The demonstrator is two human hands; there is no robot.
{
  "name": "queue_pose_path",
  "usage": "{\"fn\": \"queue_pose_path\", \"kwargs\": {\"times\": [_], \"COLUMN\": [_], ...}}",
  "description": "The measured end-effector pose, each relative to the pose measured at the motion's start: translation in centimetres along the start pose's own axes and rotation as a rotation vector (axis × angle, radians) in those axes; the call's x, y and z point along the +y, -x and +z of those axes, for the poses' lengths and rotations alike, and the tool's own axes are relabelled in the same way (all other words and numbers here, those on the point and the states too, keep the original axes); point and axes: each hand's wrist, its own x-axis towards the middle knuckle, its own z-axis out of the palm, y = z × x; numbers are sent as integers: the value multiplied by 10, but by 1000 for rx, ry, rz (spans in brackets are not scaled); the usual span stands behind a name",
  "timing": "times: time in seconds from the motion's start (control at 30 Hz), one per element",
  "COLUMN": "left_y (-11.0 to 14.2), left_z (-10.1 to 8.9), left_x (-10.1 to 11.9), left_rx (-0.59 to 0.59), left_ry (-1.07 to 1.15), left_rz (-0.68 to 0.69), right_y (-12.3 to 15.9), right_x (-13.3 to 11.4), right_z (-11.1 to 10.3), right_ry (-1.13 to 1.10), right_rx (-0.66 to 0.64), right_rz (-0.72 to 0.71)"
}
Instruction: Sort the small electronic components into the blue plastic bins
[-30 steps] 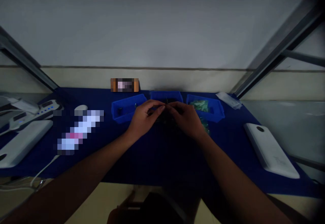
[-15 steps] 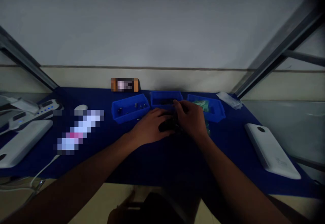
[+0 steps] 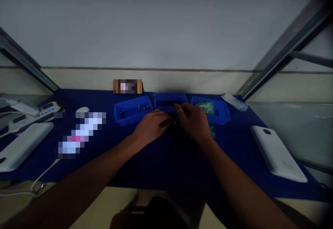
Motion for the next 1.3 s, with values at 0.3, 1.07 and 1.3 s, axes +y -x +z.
{"fn": "queue_pose_path", "kwargs": {"times": [0.3, 1.07, 1.3], "left_y": [-2, 1, -5], "left_z": [-7, 1, -4], "left_x": [6, 1, 3], "left_rx": [262, 275, 245], "left_ry": [133, 610, 725], "left_rz": [-128, -313, -320], "right_y": [-1, 1, -1], "right_x": [-1, -4, 0], "right_z": [-2, -2, 0], "right_ry": [-55, -111, -116], "right_rx": [-20, 28, 3], "right_rz": [-20, -126, -190]}}
